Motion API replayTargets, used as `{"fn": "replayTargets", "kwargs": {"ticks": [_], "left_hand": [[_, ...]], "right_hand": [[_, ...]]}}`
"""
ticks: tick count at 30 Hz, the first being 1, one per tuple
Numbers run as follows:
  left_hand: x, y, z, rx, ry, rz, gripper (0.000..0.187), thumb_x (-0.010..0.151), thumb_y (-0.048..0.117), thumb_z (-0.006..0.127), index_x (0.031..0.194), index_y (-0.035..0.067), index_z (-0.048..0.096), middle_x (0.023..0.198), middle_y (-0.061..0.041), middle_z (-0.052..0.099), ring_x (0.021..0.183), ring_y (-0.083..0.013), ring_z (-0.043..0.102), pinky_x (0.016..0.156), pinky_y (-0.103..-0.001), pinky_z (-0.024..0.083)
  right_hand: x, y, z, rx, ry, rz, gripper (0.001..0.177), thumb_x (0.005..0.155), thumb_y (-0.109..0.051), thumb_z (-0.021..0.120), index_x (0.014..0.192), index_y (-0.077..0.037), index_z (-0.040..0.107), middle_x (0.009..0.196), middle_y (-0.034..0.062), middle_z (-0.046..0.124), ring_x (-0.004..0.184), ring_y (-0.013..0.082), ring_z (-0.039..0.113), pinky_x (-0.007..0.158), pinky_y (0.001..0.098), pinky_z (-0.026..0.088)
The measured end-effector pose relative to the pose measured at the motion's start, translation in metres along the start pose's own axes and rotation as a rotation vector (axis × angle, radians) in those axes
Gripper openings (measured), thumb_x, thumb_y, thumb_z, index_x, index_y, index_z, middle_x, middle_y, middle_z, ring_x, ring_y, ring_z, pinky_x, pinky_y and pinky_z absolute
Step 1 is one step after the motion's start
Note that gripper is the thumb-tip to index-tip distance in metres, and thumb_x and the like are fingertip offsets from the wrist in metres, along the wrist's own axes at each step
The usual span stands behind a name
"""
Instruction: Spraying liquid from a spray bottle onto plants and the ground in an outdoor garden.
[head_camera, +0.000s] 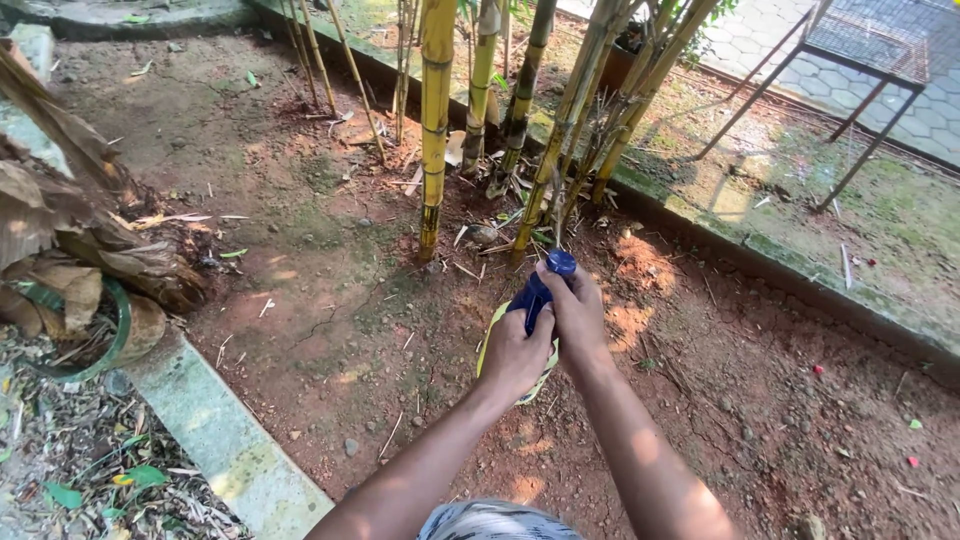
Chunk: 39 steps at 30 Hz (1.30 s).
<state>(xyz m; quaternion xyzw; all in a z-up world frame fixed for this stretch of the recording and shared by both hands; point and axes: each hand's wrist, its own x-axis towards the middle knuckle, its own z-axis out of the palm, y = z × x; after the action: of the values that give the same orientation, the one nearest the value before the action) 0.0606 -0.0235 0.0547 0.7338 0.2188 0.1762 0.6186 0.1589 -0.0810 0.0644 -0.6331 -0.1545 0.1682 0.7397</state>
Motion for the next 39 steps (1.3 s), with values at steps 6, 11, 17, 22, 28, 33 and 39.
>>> {"fn": "replayTargets", "kwargs": {"ticks": [6, 11, 17, 22, 28, 33, 39], "left_hand": [[-0.003, 0.021, 0.015, -0.088, -0.127, -0.116, 0.04, 0.104, 0.035, 0.051, 0.085, 0.001, 0.063, 0.059, -0.002, 0.061, 0.049, -0.014, 0.061, 0.045, -0.032, 0.048], [0.003, 0.018, 0.034, -0.18, -0.243, -0.157, 0.036, 0.107, 0.032, 0.048, 0.094, 0.0, 0.06, 0.068, -0.001, 0.064, 0.055, -0.0098, 0.062, 0.051, -0.028, 0.052], [0.01, 0.0, 0.061, -0.412, -0.295, -0.115, 0.033, 0.108, 0.029, 0.048, 0.095, 0.0, 0.058, 0.071, -0.002, 0.061, 0.057, -0.0099, 0.058, 0.053, -0.027, 0.052], [0.014, -0.003, 0.063, -0.4, -0.329, -0.119, 0.032, 0.108, 0.029, 0.047, 0.096, 0.002, 0.057, 0.072, -0.002, 0.06, 0.058, -0.0101, 0.058, 0.054, -0.027, 0.051], [0.011, -0.003, 0.064, -0.453, -0.352, -0.143, 0.032, 0.108, 0.028, 0.045, 0.096, 0.002, 0.058, 0.073, -0.001, 0.059, 0.059, -0.0094, 0.057, 0.055, -0.027, 0.051], [0.014, -0.002, 0.062, -0.391, -0.315, -0.169, 0.033, 0.108, 0.028, 0.047, 0.093, 0.001, 0.058, 0.071, -0.003, 0.06, 0.058, -0.0105, 0.058, 0.054, -0.027, 0.049], [0.014, -0.002, 0.063, -0.327, -0.354, -0.236, 0.032, 0.108, 0.03, 0.045, 0.093, 0.003, 0.056, 0.072, -0.002, 0.06, 0.059, -0.0101, 0.058, 0.055, -0.027, 0.05]], "right_hand": [[-0.003, -0.012, -0.022, -0.037, 0.045, 0.008, 0.025, 0.093, -0.027, 0.069, 0.098, -0.003, 0.067, 0.08, 0.0042, 0.068, 0.066, 0.0134, 0.062, 0.06, 0.0285, 0.053], [-0.005, -0.023, -0.036, -0.091, 0.104, 0.059, 0.029, 0.093, -0.032, 0.067, 0.098, -0.003, 0.068, 0.078, 0.0054, 0.067, 0.059, 0.0139, 0.061, 0.051, 0.029, 0.05], [-0.006, -0.031, -0.051, -0.095, 0.074, 0.056, 0.031, 0.093, -0.035, 0.067, 0.099, -0.004, 0.07, 0.075, 0.004, 0.065, 0.058, 0.0122, 0.057, 0.05, 0.0282, 0.046], [-0.004, -0.027, -0.055, -0.125, 0.108, 0.077, 0.032, 0.093, -0.036, 0.065, 0.097, -0.005, 0.07, 0.072, 0.0031, 0.063, 0.056, 0.0127, 0.054, 0.048, 0.0292, 0.042], [0.001, -0.012, -0.065, -0.09, 0.101, 0.033, 0.033, 0.093, -0.037, 0.068, 0.096, -0.004, 0.068, 0.075, 0.0032, 0.066, 0.061, 0.011, 0.057, 0.053, 0.0278, 0.046], [0.006, -0.007, -0.064, -0.055, 0.106, 0.095, 0.036, 0.091, -0.039, 0.068, 0.097, -0.004, 0.066, 0.075, 0.004, 0.064, 0.06, 0.0138, 0.056, 0.051, 0.0305, 0.046], [0.003, -0.008, -0.065, -0.062, 0.15, 0.143, 0.036, 0.089, -0.039, 0.068, 0.099, -0.005, 0.067, 0.076, 0.0033, 0.065, 0.061, 0.0129, 0.059, 0.052, 0.0301, 0.048]]}}
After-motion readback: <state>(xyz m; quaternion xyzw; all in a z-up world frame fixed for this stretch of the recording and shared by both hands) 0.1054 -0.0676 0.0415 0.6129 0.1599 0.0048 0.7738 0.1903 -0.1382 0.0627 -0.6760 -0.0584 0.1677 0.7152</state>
